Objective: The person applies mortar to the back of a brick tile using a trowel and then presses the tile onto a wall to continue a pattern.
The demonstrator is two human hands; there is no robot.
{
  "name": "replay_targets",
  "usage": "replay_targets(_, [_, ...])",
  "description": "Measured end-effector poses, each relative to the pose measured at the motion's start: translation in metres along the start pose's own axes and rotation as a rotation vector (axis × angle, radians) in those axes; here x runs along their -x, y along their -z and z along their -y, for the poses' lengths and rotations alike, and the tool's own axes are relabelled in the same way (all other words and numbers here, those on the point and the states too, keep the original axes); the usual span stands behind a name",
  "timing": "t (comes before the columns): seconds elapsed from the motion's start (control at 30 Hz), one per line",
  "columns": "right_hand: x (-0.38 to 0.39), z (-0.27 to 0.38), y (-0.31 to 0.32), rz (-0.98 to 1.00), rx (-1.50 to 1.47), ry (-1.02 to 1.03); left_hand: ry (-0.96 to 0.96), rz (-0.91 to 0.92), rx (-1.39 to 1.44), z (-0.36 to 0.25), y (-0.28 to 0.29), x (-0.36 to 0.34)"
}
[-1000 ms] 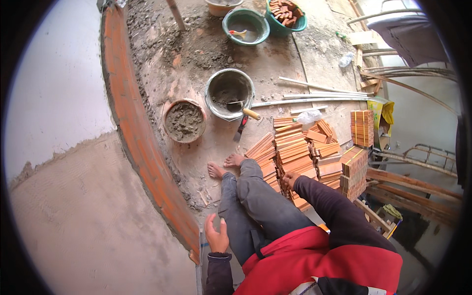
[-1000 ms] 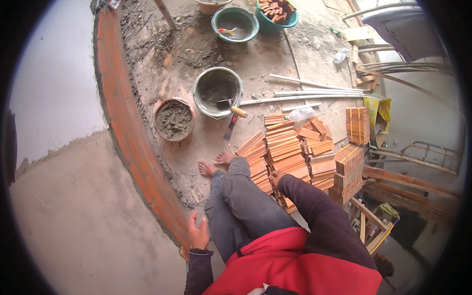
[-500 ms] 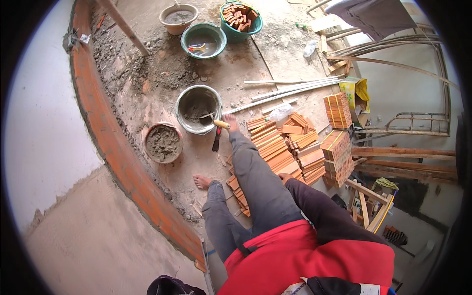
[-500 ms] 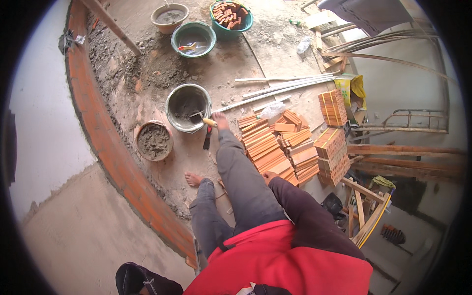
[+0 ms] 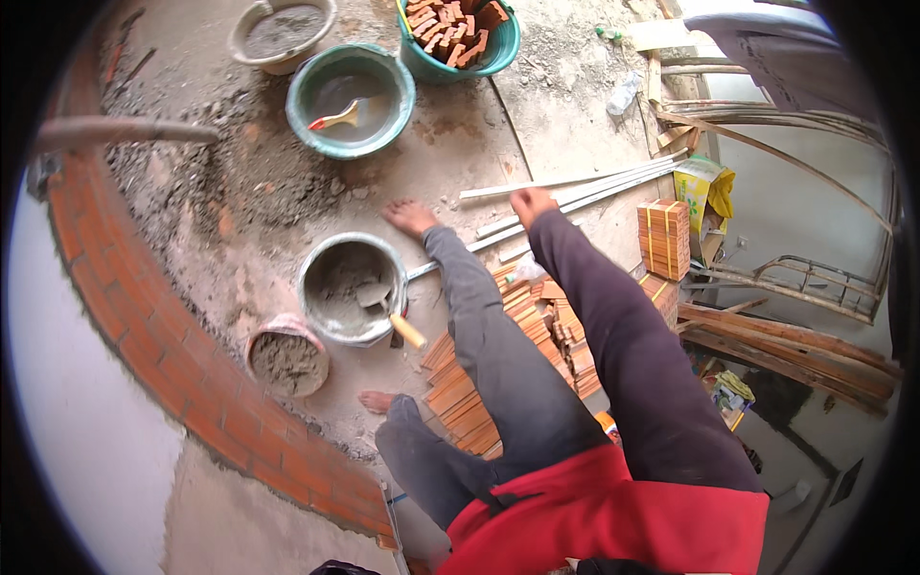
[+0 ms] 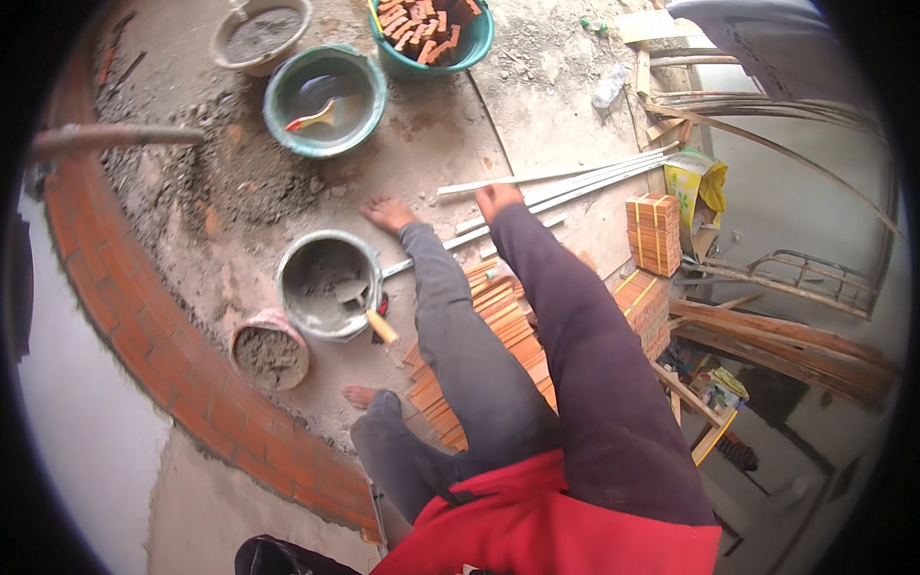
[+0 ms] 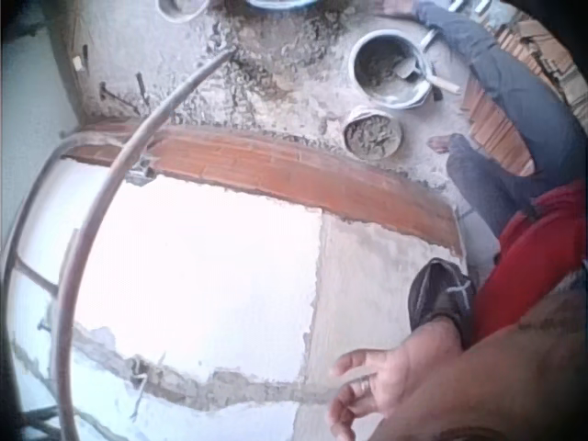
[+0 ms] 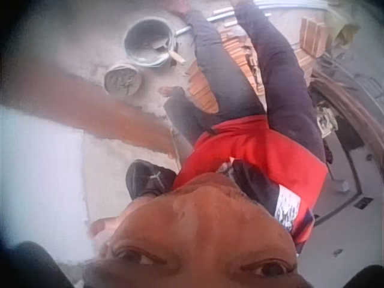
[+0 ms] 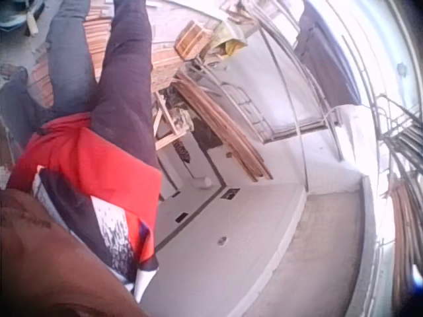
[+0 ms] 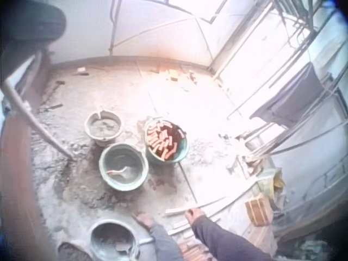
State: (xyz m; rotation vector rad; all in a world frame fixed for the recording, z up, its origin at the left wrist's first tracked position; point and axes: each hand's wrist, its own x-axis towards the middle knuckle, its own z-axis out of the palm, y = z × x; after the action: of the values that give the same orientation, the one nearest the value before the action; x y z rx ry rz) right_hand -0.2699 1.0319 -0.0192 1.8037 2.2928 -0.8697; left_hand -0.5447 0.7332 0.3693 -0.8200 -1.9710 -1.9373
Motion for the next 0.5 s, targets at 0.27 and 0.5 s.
replay_targets(0.27, [-0.298, 0.117, 0.002, 0.145, -0.431, -0.5, 0.117, 0.067, -0.092, 0.075, -0.147, -0.025])
replay_targets(0.5, [-0.325, 0.108, -0.006, 0.07, -0.557, -0.489, 0.154, 0.05, -0.146, 0.089, -0.187, -0.047])
